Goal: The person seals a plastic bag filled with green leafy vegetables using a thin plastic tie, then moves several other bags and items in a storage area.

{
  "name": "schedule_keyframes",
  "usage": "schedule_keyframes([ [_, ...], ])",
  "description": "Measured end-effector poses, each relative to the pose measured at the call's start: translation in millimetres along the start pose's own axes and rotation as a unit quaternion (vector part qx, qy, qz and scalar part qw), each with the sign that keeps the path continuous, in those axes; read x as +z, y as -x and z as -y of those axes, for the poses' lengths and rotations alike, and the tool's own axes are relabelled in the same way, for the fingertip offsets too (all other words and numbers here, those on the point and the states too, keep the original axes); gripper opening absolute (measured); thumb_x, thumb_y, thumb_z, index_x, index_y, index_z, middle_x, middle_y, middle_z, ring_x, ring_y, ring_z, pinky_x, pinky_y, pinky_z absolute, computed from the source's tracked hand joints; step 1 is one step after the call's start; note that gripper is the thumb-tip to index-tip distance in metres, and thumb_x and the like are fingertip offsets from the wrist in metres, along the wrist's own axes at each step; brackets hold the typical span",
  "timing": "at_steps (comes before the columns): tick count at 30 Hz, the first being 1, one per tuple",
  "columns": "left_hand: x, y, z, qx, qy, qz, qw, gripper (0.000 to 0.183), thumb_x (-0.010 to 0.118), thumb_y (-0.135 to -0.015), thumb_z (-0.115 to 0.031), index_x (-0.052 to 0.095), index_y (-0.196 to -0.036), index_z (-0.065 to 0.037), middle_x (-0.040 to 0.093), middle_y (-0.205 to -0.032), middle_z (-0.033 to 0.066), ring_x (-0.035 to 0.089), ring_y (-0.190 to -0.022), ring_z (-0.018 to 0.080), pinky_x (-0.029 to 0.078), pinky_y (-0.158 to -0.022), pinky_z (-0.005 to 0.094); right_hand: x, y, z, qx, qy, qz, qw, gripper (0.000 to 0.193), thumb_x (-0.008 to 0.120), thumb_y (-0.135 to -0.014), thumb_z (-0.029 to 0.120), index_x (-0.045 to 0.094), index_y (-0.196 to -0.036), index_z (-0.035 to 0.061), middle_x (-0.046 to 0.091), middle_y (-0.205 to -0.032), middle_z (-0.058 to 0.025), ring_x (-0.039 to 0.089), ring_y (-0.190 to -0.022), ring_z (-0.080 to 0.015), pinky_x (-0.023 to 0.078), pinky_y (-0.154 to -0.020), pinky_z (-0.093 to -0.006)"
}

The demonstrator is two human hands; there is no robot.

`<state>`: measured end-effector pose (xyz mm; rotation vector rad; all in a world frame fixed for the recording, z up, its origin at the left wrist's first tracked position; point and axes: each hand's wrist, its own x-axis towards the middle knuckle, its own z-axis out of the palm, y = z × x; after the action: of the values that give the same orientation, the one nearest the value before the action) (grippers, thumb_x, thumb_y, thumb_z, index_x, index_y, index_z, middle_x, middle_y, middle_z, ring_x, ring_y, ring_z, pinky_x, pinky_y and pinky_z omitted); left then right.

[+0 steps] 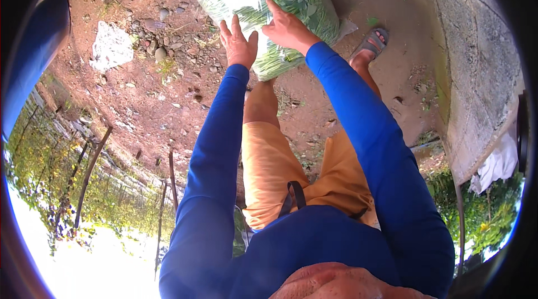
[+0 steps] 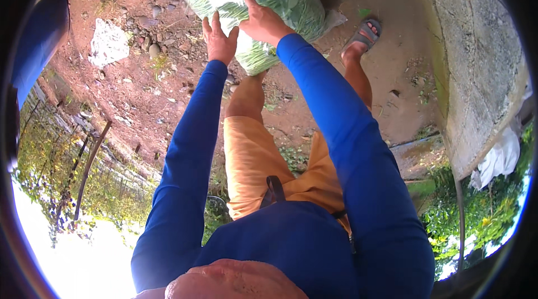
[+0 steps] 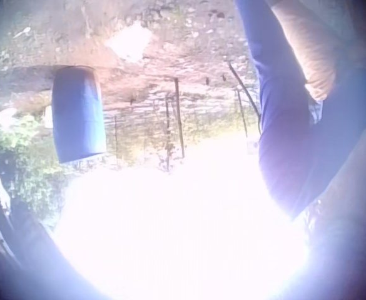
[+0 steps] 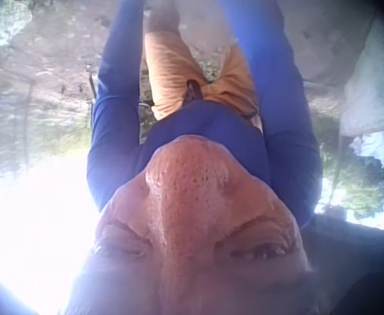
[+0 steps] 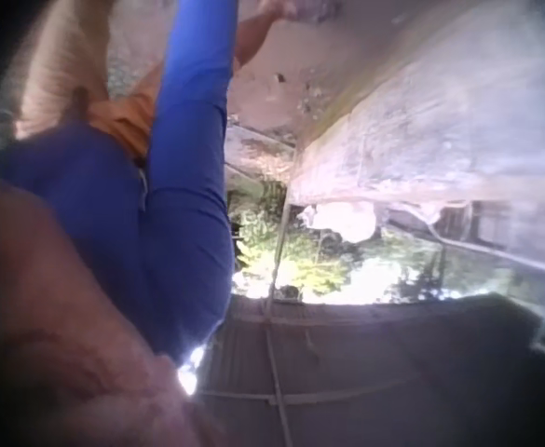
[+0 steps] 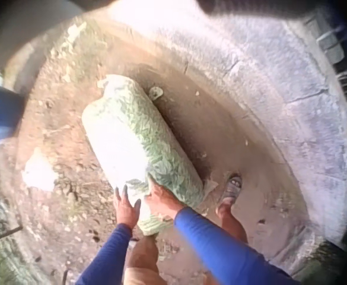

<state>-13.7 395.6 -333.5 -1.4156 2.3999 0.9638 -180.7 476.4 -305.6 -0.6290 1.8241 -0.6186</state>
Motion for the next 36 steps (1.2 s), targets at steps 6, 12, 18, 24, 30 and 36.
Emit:
schedule_keyframes([
  [6,-6.8,-35.3,27.1,-0.043,0.097,0.132,0.986,0.099,0.078,-0.082,-0.027,0.023,-0.162,-0.005,0.019,-0.157,0.0441,0.032,-0.147,0.0505,0.038,-0.117,0.0481,23.5,-24.4,51.2,0.166,-0.17,0.059,0.969,0.097,0.062,-0.087,0.018,0.004,-0.163,0.0018,0.07,-0.109,-0.0221,0.07,-0.068,-0.02,0.065,-0.061,-0.0347],
  [12,1.1,-35.5,28.0,-0.041,0.103,0.147,0.983,0.094,0.078,-0.082,-0.016,0.027,-0.162,-0.015,0.015,-0.158,0.0451,0.037,-0.144,0.0502,0.042,-0.115,0.0465,38.2,-45.5,41.3,0.175,-0.263,0.037,0.948,0.096,0.066,-0.087,0.017,0.009,-0.162,0.0006,0.066,-0.114,-0.0202,0.068,-0.069,-0.0209,0.064,-0.061,-0.0379],
  [18,3.1,-39.1,49.9,0.007,0.127,0.16,0.979,0.083,0.072,-0.086,-0.009,0.033,-0.159,-0.017,0.019,-0.156,0.0457,0.031,-0.147,0.0511,0.04,-0.116,0.0477,49.6,-49.2,41.3,0.161,-0.264,0.073,0.948,0.086,0.063,-0.091,0.02,0.018,-0.162,0.0035,0.066,-0.095,-0.0147,0.064,-0.063,-0.0169,0.059,-0.054,-0.0343],
  [24,14.0,-38.9,60.4,0.056,0.176,0.162,0.969,0.089,0.079,-0.084,-0.012,0.032,-0.159,-0.017,0.052,-0.15,0.0152,0.017,-0.154,0.0464,0.034,-0.12,0.047,51.3,-61.1,45.6,0.177,-0.242,0.128,0.945,0.071,0.06,-0.091,0.021,0.033,-0.153,0.002,0.064,-0.084,-0.0092,0.063,-0.062,-0.016,0.057,-0.052,-0.0331],
  [30,3.5,-46.7,85.2,-0.046,0.254,0.122,0.958,0.056,0.062,-0.099,-0.015,0.04,-0.149,-0.004,0.062,-0.132,0.0136,0.063,-0.114,0.0243,0.055,-0.091,0.0399,64.5,-65.0,34.3,0.142,-0.264,0.079,0.951,0.057,0.059,-0.089,0.017,0.045,-0.142,0.0001,0.066,-0.084,-0.0095,0.066,-0.061,-0.0175,0.058,-0.055,-0.0354],
  [36,-34.2,-95.7,6.4,-0.131,0.099,0.176,0.971,0.108,0.075,-0.081,-0.065,0.036,-0.148,0.009,0.054,-0.136,0.0371,0.062,-0.12,0.0408,0.052,-0.098,0.0447,70.0,-39.6,2.7,0.024,-0.008,0.027,0.999,0.073,0.058,-0.091,0.024,0.032,-0.151,-0.0076,0.07,-0.097,-0.031,0.073,-0.083,-0.037,0.059,-0.078,-0.0438],
])
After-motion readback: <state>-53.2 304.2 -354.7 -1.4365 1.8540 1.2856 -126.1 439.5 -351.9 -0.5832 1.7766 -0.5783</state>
